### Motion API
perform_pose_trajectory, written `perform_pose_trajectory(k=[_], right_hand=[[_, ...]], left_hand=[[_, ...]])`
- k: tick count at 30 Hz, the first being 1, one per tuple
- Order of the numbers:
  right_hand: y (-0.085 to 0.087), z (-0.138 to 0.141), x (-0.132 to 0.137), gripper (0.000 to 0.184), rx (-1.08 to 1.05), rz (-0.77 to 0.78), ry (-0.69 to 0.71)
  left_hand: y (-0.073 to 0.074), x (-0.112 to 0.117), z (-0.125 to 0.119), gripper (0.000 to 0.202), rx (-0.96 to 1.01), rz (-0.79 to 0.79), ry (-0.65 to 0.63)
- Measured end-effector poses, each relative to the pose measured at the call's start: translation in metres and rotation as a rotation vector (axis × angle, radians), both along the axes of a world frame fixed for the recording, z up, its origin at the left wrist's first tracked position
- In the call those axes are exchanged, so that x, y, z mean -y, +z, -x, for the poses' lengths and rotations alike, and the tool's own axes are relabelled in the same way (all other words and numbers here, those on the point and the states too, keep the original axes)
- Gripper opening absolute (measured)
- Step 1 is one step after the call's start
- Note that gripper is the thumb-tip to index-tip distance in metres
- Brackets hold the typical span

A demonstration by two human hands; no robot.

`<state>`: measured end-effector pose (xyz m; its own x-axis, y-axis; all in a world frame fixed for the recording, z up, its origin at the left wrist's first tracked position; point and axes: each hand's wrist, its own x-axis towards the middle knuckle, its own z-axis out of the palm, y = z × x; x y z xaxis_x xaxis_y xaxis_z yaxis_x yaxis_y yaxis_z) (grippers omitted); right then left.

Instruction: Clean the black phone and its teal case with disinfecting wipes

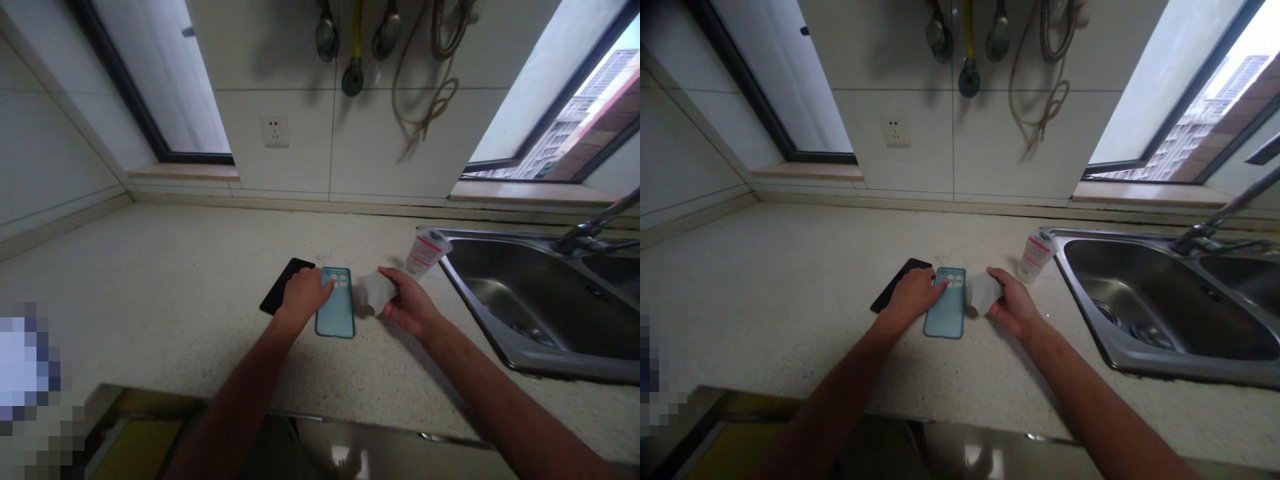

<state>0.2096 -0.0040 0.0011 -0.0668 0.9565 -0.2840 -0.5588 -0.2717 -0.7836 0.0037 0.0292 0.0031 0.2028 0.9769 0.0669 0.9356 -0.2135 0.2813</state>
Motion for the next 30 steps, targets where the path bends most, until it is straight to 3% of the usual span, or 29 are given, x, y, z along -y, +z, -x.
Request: perform_pose_trajectory(k=[5,9,12,15,19,24,27,30], right_hand=[[0.001,0.005,0.003,0.006,-0.045,0.101,0.015],[0.005,0.009,0.005,0.005,-0.036,0.131,0.008],[0.008,0.014,0.007,0.002,-0.037,0.164,0.007],[0.01,0.019,0.009,0.002,-0.039,0.168,0.021],[0.012,0.02,0.013,0.002,-0.035,0.122,0.024],[0.016,0.024,0.022,0.011,0.004,0.037,0.046],[0.02,0.027,0.027,0.016,0.002,0.029,0.05],[0.024,0.028,0.028,0.019,-0.002,0.028,0.045]], left_hand=[[-0.002,0.001,-0.002,0.028,0.001,0.031,0.036],[0.0,-0.004,0.0,0.021,0.154,0.006,0.081],[0.005,-0.005,-0.003,0.013,0.459,0.081,0.131],[0.01,-0.003,-0.007,0.013,0.944,0.375,0.148],[0.008,0.0,-0.011,0.013,1.445,0.71,0.019],[0.0,0.003,-0.021,0.024,1.716,0.986,0.1],[-0.003,0.006,-0.027,0.031,1.815,0.986,0.175],[-0.005,0.007,-0.03,0.035,1.918,0.971,0.163]])
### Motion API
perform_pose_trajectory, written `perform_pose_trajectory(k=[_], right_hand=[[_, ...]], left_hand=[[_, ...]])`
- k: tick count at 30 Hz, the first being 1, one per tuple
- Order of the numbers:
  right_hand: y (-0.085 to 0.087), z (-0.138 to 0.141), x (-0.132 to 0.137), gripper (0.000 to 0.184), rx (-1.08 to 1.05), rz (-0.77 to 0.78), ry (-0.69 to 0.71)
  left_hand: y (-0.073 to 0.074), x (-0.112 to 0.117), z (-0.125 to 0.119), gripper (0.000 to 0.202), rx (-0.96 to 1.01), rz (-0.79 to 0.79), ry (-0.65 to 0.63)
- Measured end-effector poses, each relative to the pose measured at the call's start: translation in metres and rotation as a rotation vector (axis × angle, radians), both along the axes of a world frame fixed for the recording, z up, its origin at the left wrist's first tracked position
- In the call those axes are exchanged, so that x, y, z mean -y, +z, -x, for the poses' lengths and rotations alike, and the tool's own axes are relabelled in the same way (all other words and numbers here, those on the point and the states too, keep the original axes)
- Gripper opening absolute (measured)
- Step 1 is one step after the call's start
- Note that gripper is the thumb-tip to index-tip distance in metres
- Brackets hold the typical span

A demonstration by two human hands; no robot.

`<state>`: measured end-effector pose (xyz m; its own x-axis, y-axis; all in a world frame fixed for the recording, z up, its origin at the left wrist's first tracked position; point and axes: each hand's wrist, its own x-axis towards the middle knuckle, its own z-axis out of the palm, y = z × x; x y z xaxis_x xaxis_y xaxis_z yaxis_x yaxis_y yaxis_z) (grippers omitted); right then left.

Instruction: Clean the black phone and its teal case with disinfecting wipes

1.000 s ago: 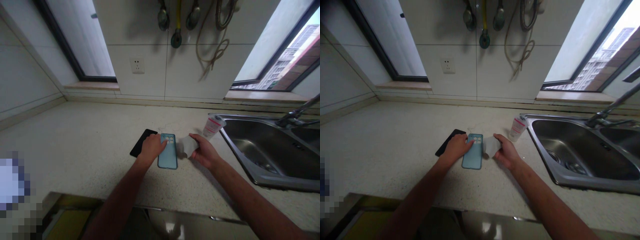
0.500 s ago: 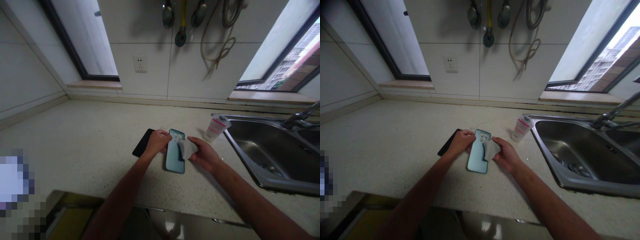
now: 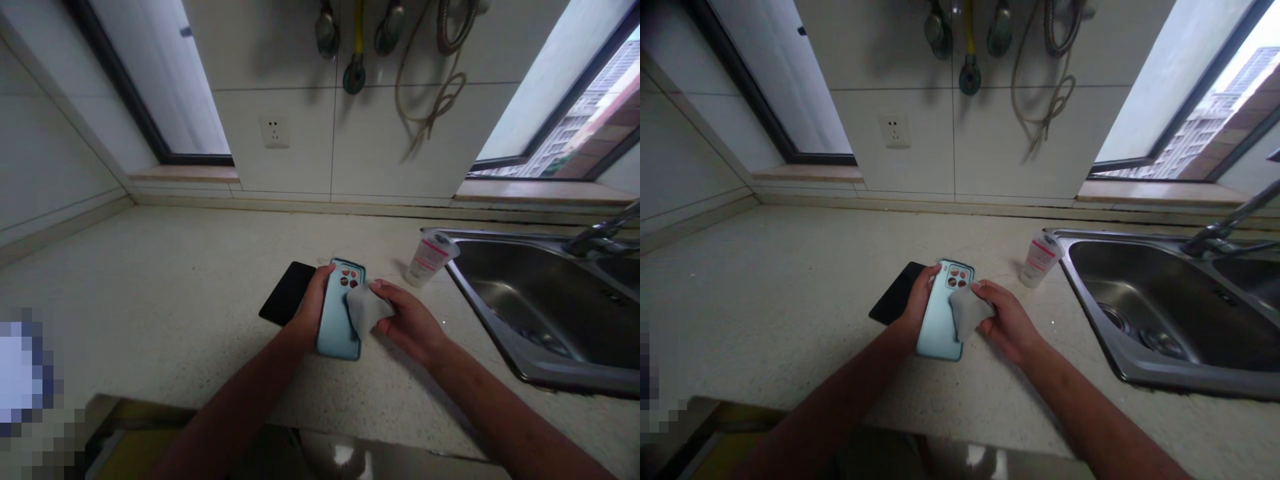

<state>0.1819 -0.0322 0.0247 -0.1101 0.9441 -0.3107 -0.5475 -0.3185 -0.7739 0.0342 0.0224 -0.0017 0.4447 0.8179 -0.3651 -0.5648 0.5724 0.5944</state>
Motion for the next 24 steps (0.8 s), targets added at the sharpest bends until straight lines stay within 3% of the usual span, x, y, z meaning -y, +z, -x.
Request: perform_pose_trajectory(k=[4,11,13,15,18,24], right_hand=[[0.004,-0.01,-0.005,0.021,0.03,-0.082,-0.069],[0.002,-0.03,-0.016,0.024,0.378,-0.349,-0.549],[-0.002,-0.027,-0.016,0.022,0.551,-0.452,-0.609],[-0.007,-0.021,-0.015,0.019,0.703,-0.546,-0.576],[-0.016,-0.009,-0.014,0.014,0.844,-0.624,-0.421],[-0.035,0.012,-0.012,0.033,1.123,-0.858,-0.108]], left_hand=[[0.002,-0.001,-0.001,0.048,0.076,0.019,-0.011],[0.007,0.006,-0.005,0.066,0.115,0.067,-0.048],[0.004,0.009,-0.008,0.068,0.105,0.068,-0.078],[0.0,0.01,-0.011,0.067,0.096,0.059,-0.098],[-0.006,0.012,-0.017,0.066,0.073,0.065,-0.121],[-0.011,0.012,-0.023,0.074,0.038,0.103,-0.085]])
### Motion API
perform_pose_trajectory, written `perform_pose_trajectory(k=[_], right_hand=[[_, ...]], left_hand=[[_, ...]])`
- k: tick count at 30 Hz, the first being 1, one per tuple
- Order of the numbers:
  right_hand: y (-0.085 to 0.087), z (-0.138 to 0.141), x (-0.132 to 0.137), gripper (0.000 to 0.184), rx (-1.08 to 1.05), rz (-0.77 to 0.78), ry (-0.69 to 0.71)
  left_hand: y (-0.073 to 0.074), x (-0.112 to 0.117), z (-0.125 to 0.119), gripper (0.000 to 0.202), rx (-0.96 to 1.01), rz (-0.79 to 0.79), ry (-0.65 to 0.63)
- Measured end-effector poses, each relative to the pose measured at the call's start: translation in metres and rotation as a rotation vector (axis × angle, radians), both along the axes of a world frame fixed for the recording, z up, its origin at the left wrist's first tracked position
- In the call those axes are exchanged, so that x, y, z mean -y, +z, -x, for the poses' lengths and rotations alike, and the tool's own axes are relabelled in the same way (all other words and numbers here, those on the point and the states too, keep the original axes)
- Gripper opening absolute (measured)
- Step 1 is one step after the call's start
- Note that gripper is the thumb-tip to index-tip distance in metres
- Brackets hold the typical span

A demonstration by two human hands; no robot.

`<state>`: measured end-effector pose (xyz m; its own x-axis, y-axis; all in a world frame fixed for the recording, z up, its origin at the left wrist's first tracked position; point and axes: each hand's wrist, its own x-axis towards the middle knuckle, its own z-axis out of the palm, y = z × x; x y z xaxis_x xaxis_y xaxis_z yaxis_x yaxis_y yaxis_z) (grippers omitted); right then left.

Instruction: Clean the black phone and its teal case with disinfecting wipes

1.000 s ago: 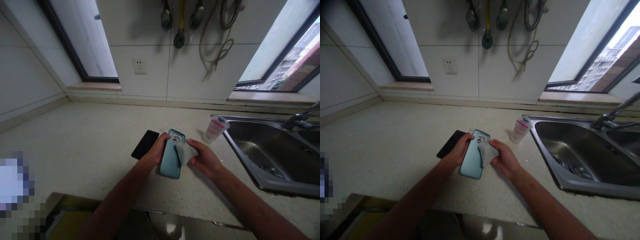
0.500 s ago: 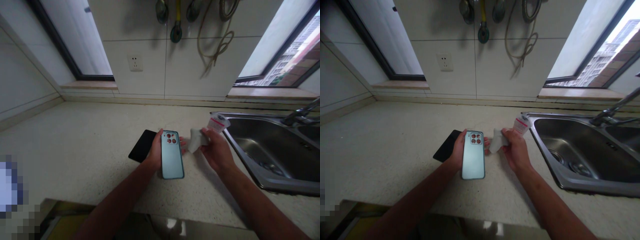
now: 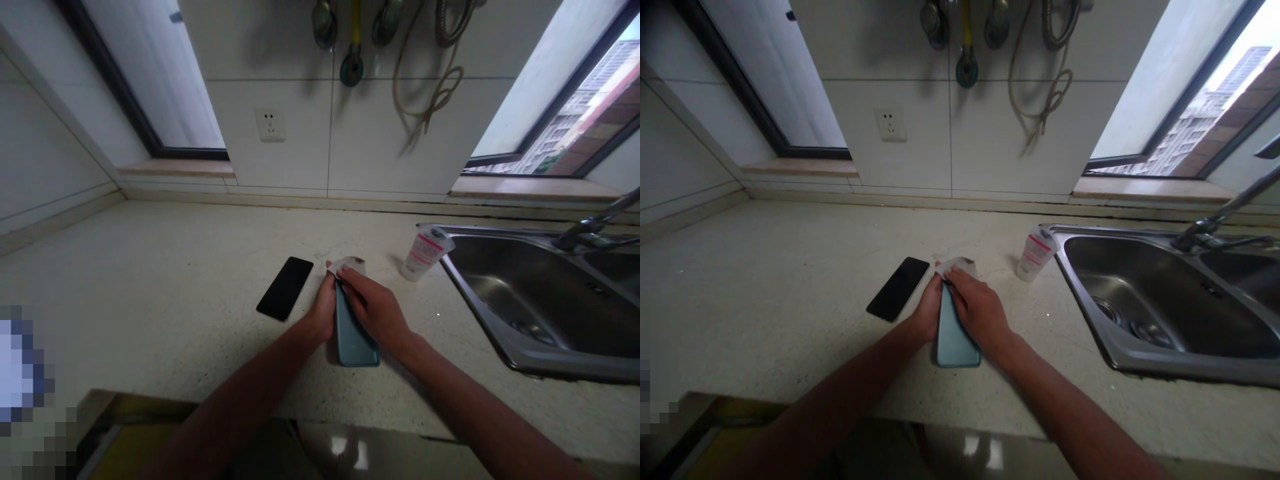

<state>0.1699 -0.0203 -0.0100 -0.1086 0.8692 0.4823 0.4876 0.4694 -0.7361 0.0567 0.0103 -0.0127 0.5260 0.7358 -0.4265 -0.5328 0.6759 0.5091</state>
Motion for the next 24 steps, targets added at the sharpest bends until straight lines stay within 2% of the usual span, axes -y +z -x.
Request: perform_pose_trajectory(k=[4,8,10,14,16,20,24], right_hand=[[-0.005,0.005,0.004,0.046,0.15,-0.046,0.076],[-0.001,0.002,0.014,0.044,0.205,-0.107,0.161],[0.004,-0.001,0.02,0.04,0.227,-0.13,0.265],[0.02,-0.003,0.031,0.041,0.308,-0.105,0.575],[0.026,-0.004,0.032,0.039,0.337,-0.09,0.647],[0.029,-0.011,0.028,0.031,0.479,-0.164,0.641],[0.029,-0.02,0.021,0.024,0.707,-0.215,0.524]], left_hand=[[0.003,-0.001,0.001,0.079,0.05,-0.034,0.011],[0.005,-0.008,0.01,0.073,0.068,-0.048,0.076],[0.005,-0.012,0.016,0.075,0.052,-0.034,0.105],[0.008,-0.02,0.026,0.078,0.013,-0.035,0.156],[0.009,-0.021,0.028,0.077,0.022,-0.046,0.177],[0.013,-0.022,0.03,0.078,0.034,-0.032,0.13],[0.015,-0.022,0.031,0.076,0.037,-0.011,0.09]])
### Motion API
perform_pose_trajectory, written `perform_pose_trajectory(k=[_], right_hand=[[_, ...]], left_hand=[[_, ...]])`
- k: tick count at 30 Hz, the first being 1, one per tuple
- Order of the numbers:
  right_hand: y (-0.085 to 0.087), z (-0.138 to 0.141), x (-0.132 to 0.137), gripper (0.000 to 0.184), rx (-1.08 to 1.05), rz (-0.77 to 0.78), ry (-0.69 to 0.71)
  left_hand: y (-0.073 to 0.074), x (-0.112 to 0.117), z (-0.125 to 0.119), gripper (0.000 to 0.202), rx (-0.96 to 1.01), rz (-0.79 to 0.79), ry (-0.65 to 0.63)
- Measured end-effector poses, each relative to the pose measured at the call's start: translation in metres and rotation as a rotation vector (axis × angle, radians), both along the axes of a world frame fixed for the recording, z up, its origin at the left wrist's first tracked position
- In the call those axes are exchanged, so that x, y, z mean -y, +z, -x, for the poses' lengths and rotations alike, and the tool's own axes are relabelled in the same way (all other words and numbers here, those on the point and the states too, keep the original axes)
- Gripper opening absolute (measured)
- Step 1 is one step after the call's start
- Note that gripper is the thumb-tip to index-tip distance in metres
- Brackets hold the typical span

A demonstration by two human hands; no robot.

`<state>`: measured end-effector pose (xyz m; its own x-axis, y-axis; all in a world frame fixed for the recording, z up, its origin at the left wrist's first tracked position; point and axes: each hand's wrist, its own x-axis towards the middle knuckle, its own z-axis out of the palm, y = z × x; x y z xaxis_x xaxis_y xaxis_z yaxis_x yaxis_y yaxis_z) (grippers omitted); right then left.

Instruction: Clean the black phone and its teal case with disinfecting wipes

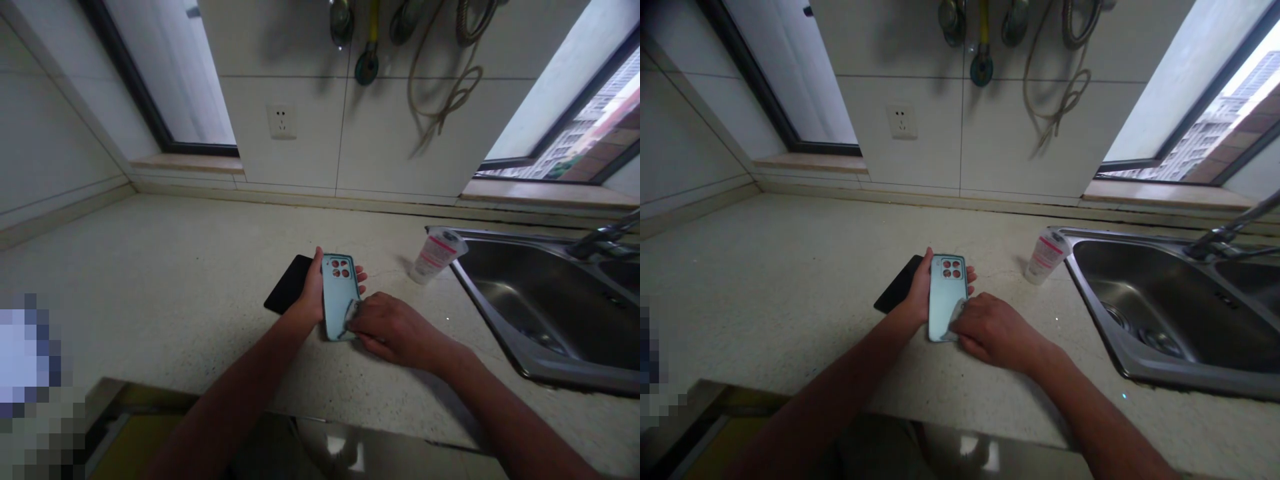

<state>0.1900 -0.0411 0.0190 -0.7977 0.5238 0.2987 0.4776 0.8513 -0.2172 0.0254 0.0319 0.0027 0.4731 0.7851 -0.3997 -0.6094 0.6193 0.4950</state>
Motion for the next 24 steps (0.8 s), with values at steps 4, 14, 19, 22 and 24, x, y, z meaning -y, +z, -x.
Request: perform_pose_trajectory(k=[4,14,19,22,24], right_hand=[[-0.002,-0.003,-0.004,0.018,0.062,-0.1,-0.071],[-0.013,-0.006,-0.013,0.009,0.018,-0.163,-0.191],[-0.016,-0.009,-0.021,0.013,-0.052,-0.273,-0.352],[-0.019,-0.009,-0.028,0.016,-0.141,-0.33,-0.537],[-0.022,-0.007,-0.032,0.017,-0.174,-0.351,-0.622]], left_hand=[[0.0,0.0,0.0,0.074,-0.036,0.031,0.019],[-0.008,0.002,-0.005,0.075,-0.002,0.046,-0.066],[-0.008,0.009,-0.013,0.06,0.016,0.034,-0.108],[-0.01,0.013,-0.019,0.055,0.005,0.027,-0.162],[-0.011,0.015,-0.022,0.056,-0.009,0.018,-0.195]])
